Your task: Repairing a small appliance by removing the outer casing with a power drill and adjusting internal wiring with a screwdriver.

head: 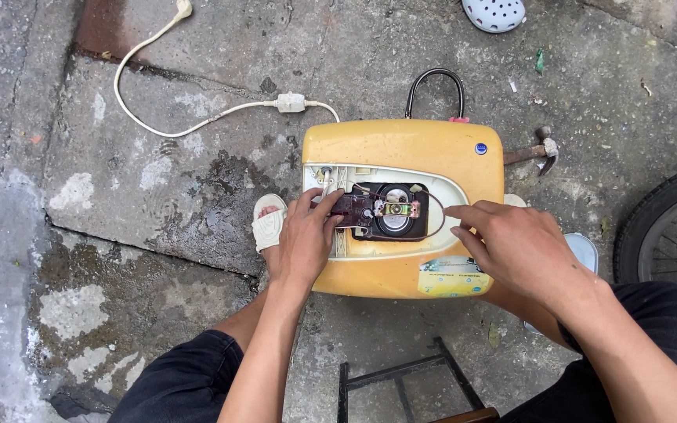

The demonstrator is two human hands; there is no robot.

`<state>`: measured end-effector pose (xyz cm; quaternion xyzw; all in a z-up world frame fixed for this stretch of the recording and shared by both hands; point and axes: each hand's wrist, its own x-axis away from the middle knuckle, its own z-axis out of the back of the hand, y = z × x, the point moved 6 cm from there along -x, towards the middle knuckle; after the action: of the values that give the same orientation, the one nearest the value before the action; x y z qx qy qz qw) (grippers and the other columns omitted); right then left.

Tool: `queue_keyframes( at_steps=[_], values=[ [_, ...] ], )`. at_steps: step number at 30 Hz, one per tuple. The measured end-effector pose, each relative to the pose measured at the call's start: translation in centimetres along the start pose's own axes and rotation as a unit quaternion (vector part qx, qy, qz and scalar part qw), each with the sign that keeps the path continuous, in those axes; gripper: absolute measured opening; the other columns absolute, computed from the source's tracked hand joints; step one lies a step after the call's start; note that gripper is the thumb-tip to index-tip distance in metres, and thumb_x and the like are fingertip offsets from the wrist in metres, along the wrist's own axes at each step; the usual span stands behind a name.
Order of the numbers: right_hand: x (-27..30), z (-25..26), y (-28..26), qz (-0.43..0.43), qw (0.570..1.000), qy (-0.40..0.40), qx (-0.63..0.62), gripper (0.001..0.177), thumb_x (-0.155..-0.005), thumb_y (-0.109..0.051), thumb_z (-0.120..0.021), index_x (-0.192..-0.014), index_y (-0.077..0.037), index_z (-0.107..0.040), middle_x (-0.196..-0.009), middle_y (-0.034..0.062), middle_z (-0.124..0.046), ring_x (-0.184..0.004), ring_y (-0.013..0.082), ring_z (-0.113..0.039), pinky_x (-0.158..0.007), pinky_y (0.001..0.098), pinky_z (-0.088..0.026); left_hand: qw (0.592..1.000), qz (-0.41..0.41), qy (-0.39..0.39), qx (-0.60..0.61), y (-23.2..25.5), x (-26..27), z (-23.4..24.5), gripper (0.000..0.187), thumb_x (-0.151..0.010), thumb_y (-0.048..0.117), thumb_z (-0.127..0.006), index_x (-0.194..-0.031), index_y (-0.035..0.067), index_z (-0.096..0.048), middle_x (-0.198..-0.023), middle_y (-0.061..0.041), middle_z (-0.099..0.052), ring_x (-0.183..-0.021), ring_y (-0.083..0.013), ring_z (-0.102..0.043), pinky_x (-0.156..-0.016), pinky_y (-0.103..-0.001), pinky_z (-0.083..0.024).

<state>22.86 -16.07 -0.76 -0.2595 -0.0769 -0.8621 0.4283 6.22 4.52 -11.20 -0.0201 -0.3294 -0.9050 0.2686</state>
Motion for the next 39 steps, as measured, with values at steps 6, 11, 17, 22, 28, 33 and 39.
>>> queue_keyframes(
  at_steps=[6, 11, 17, 22, 28, 33, 39],
  values=[
    [-0.1, 0.1, -0.3, 0.006, 1.0, 0.007, 0.004, 0.036, -0.098, -0.042, -0.05, -0.13, -0.034, -0.064, -0.116, -0.0053, -0.073, -0.095, 0.0361, -0.073, -0.067, 0.058, -0.058, 1.0, -0.005, 0.007, 0.003, 0.1, 0.0, 0.0, 0.045, -0.1, 0.02, -0.062, -0.145, 0.019, -0.059, -0.14, -0.017, -0.056, -0.118, -0.038, -0.053, -0.086, -0.053, -0.055],
    [0.5, 3.5, -1.8, -0.004, 0.999, -0.013, -0.052, 0.029, -0.098, -0.028, -0.057, -0.123, -0.025, -0.071, -0.099, -0.0005, -0.081, -0.094, 0.0236, -0.079, -0.08, 0.0451, -0.064, 0.999, -0.001, 0.039, 0.008, -0.4, 0.3, -0.1, 0.039, -0.097, 0.027, -0.068, -0.136, 0.029, -0.066, -0.13, -0.011, -0.06, -0.11, -0.0318, -0.064, -0.091, -0.048, -0.056],
    [0.5, 3.7, -1.8, -0.006, 0.999, -0.014, -0.047, 0.029, -0.097, -0.026, -0.057, -0.123, -0.024, -0.072, -0.099, 0.0001, -0.081, -0.094, 0.0251, -0.079, -0.08, 0.0455, -0.064, 0.999, -0.011, 0.05, 0.009, -0.2, 0.3, -0.1, 0.038, -0.097, 0.025, -0.068, -0.135, 0.027, -0.067, -0.129, -0.013, -0.06, -0.109, -0.0334, -0.064, -0.093, -0.048, -0.056],
    [0.6, 3.4, -1.5, -0.007, 0.999, -0.01, -0.053, 0.029, -0.097, -0.026, -0.058, -0.122, -0.023, -0.072, -0.1, 0.0012, -0.081, -0.093, 0.0263, -0.079, -0.081, 0.0464, -0.064, 0.999, 0.007, 0.038, 0.012, -0.4, 0.3, -0.4, 0.04, -0.097, 0.025, -0.068, -0.137, 0.028, -0.066, -0.132, -0.013, -0.06, -0.113, -0.0327, -0.063, -0.094, -0.046, -0.056],
    [1.0, 3.7, -1.6, -0.009, 0.998, -0.022, -0.055, 0.031, -0.098, -0.028, -0.056, -0.125, -0.023, -0.071, -0.101, 0.0015, -0.081, -0.094, 0.0264, -0.079, -0.083, 0.0478, -0.063, 0.999, 0.028, 0.031, 0.023, -0.2, 0.4, -0.2, 0.046, -0.095, 0.024, -0.071, -0.14, 0.027, -0.065, -0.133, -0.015, -0.061, -0.116, -0.0352, -0.063, -0.095, -0.048, -0.056],
    [0.9, 3.7, -1.0, -0.019, 0.997, -0.028, -0.062, 0.032, -0.098, -0.028, -0.056, -0.125, -0.024, -0.071, -0.102, 0.0009, -0.081, -0.096, 0.0261, -0.079, -0.086, 0.049, -0.063, 0.999, 0.04, 0.029, 0.016, 0.3, 0.5, 0.4, 0.041, -0.095, 0.025, -0.071, -0.136, 0.024, -0.067, -0.133, -0.014, -0.065, -0.117, -0.0337, -0.064, -0.094, -0.046, -0.056],
    [0.1, 0.8, 0.8, -0.025, 0.999, -0.019, -0.043, 0.035, -0.097, -0.037, -0.054, -0.13, -0.031, -0.066, -0.108, -0.001, -0.077, -0.097, 0.0315, -0.075, -0.077, 0.0528, -0.061, 0.999, 0.045, 0.021, 0.007, -0.1, 0.6, 0.1, 0.038, -0.097, 0.03, -0.067, -0.134, 0.024, -0.069, -0.14, -0.009, -0.063, -0.121, -0.0275, -0.058, -0.072, -0.04, -0.057]
  ],
)
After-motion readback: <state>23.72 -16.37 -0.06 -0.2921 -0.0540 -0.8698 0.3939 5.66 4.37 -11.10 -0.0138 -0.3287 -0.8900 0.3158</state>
